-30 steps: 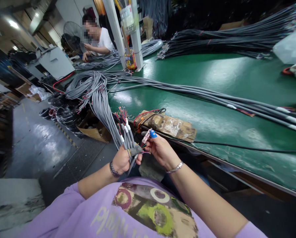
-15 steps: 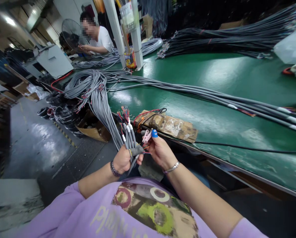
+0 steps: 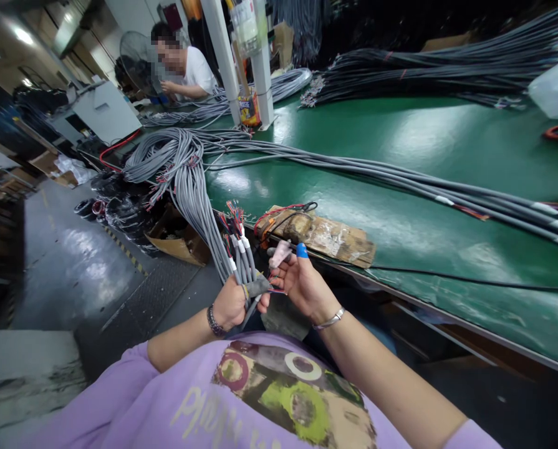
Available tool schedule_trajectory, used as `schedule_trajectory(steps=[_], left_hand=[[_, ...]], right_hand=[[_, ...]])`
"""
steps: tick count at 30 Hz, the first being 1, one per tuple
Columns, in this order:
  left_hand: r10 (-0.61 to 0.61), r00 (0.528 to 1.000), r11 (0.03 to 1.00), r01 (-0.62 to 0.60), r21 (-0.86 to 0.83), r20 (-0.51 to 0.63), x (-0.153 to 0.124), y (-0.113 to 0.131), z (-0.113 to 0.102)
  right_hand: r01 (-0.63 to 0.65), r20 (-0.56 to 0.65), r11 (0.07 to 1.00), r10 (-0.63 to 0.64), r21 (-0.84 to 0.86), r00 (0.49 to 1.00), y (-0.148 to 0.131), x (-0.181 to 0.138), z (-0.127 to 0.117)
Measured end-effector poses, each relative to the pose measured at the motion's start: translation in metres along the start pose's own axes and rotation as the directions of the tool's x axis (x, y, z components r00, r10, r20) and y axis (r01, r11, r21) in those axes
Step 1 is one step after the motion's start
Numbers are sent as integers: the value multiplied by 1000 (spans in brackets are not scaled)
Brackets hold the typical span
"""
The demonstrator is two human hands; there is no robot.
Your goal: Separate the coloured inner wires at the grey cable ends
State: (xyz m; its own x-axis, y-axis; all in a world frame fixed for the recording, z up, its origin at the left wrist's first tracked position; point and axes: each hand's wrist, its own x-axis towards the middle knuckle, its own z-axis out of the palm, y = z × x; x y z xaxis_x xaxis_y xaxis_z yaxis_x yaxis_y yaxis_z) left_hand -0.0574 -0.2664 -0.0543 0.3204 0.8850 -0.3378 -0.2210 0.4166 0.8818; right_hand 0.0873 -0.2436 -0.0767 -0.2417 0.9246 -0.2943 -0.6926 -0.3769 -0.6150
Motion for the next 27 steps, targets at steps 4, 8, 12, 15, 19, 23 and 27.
schedule_trajectory(steps=[4,8,12,15,19,23,27], left_hand=[[69,997,998,-69,-2,-29,-6,-3,2],[86,993,996,-87,-7,-83,-6,-4,6],[91,992,996,-91,9,-87,-2,-4,8],[98,992,995,-97,14,-78,0,-5,9],[82,992,997,-82,-2,-92,3,-6,10],[80,991,997,-80,5,-107,5,-10,9],[77,989,997,-77,10,-123,6,-11,8]], right_hand=[[29,-31,999,-29,21,999,0,0,-1],[105,-50,994,-106,-19,993,5,2,-3],[253,-67,955,-266,-152,962,10,4,-6],[149,-14,984,-151,-101,988,9,7,-6],[26,25,998,-27,53,999,6,12,-6],[61,-23,993,-59,102,998,7,16,-8],[52,-40,993,-48,110,998,10,16,-9]])
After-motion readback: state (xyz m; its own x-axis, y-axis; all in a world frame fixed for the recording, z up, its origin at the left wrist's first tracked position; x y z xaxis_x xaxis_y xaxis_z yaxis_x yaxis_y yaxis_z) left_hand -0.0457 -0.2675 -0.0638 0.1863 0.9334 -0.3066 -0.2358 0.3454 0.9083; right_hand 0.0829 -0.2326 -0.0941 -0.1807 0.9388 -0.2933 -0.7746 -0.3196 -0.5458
